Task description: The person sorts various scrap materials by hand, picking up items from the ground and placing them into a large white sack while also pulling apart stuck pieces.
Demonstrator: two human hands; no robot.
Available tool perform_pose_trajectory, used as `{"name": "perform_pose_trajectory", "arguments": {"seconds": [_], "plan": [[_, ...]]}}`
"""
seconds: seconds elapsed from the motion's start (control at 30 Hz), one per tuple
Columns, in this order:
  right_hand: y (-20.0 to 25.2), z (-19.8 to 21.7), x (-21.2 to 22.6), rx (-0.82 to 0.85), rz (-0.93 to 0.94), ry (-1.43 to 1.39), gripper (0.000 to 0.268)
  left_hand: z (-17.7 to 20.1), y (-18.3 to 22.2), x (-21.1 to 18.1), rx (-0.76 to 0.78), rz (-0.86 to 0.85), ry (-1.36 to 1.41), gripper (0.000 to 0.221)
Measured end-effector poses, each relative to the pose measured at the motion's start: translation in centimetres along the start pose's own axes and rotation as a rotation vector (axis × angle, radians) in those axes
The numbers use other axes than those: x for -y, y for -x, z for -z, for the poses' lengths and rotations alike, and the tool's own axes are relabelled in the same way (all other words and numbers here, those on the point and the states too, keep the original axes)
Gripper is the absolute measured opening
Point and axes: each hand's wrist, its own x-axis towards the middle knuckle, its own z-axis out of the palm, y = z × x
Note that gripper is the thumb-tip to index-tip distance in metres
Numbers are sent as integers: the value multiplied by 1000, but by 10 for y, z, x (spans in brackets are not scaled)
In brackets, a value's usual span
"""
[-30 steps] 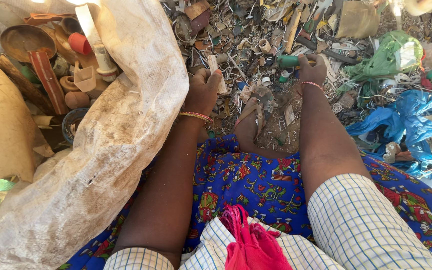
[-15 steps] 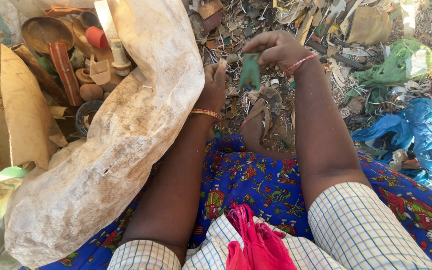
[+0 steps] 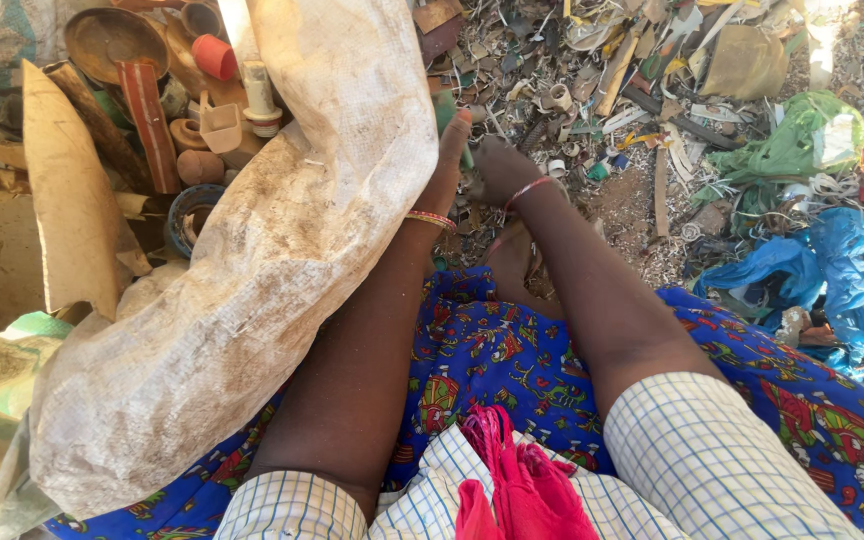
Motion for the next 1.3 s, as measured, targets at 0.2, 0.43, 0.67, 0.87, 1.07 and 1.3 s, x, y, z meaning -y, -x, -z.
{"name": "perform_pose_trajectory", "arguments": {"seconds": [0.2,0.43,0.67,0.87,1.07,1.3], "plan": [[-1,-29,-80,-199,-189,178,18,4,-9,36,-204,-332,-435,77],[33,56,-116,-85,-428,-973,19,8,-2,13,-148,-23,-232,71],[17,92,-78,39,-377,-346,19,12,2,-26,-165,-26,-221,61],[-11,-9,-28,18,-153,267,122,7,10,-44,-114,255,52,55],[-20,-36,-55,-129,-168,284,27,10,9,-34,-163,-27,-244,63],[22,81,-94,-65,-347,-513,35,14,-3,-1,-235,-212,-366,68]]}}
